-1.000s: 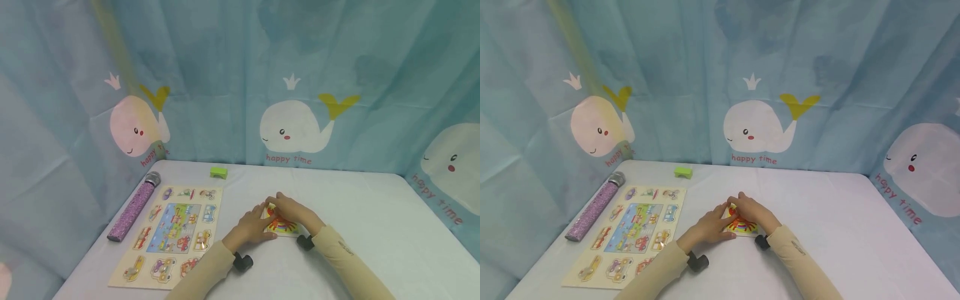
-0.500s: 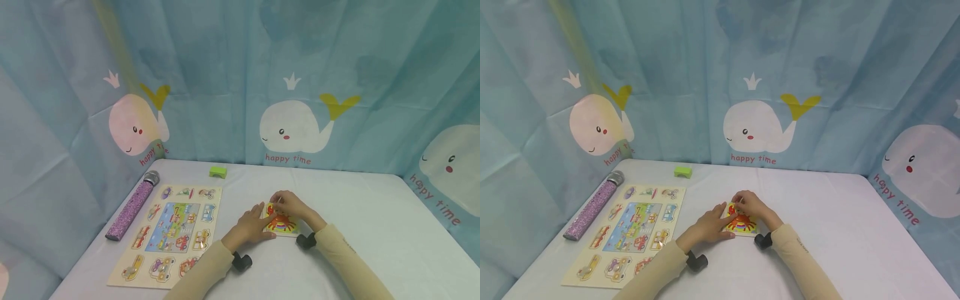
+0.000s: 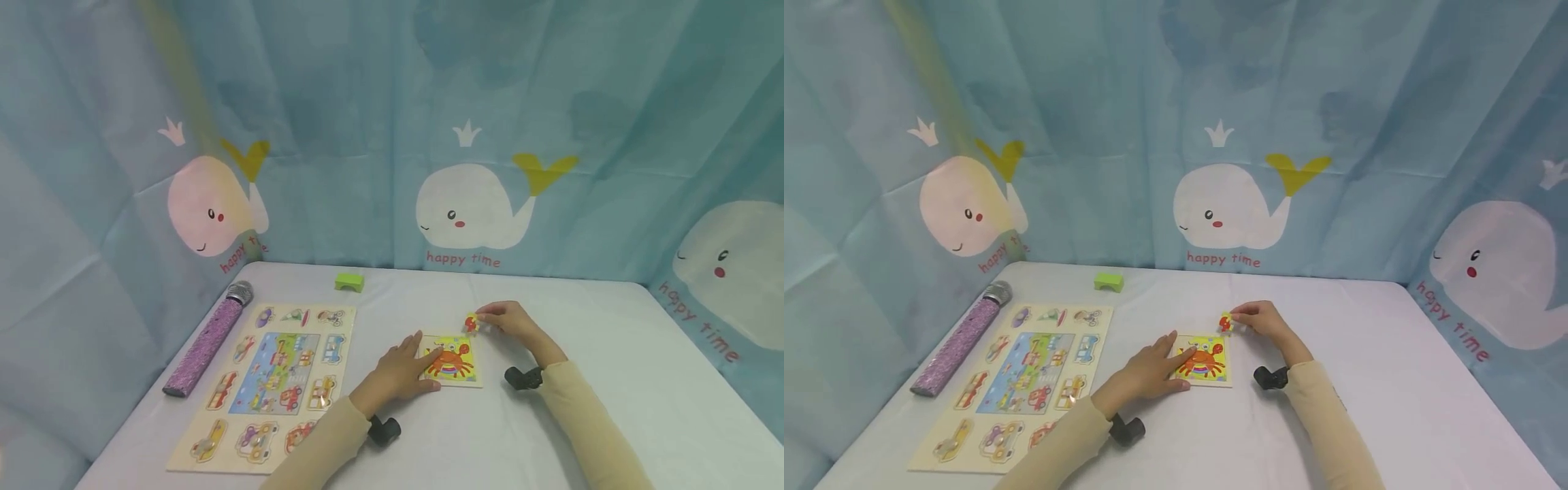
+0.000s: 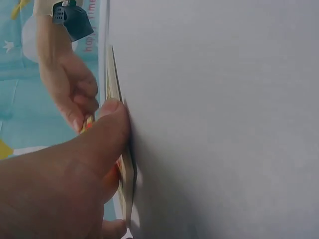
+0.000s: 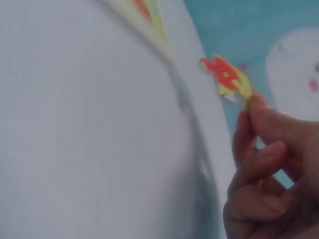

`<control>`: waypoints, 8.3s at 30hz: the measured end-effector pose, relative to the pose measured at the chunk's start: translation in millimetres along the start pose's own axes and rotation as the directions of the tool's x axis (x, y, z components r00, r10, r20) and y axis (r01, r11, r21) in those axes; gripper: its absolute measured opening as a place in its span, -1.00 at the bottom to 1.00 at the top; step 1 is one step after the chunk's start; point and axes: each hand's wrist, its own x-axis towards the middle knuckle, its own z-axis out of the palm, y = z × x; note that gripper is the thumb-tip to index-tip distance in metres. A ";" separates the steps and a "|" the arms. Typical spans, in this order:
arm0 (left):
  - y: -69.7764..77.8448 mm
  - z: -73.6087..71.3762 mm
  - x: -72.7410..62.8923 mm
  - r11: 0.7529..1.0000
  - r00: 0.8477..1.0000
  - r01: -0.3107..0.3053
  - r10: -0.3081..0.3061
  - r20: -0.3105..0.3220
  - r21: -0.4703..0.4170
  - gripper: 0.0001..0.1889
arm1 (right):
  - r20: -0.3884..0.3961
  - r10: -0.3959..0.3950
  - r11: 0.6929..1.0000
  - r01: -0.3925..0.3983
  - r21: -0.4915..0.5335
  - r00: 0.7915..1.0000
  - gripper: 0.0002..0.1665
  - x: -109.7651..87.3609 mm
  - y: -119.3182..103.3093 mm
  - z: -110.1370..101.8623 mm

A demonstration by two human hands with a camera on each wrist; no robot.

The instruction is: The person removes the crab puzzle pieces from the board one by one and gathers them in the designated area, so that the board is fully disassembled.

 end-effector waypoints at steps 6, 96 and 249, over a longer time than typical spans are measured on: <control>-8.4 -1.6 -7.8 1.000 1.000 -0.002 0.002 -0.019 -0.003 -0.29 | -0.041 0.059 0.998 -0.059 -0.020 0.997 -0.58 2.8 17.1 -16.7; -14.1 7.4 -8.3 0.989 0.995 -0.099 0.095 -0.035 -0.112 -0.38 | -0.059 0.063 0.997 -0.061 0.041 0.996 -0.60 -16.7 7.3 -24.5; -24.3 9.9 -10.6 0.955 0.988 -0.112 0.076 -0.136 -0.276 -0.20 | 0.114 -0.184 0.972 0.198 -0.127 0.976 -0.84 -51.0 -41.6 59.0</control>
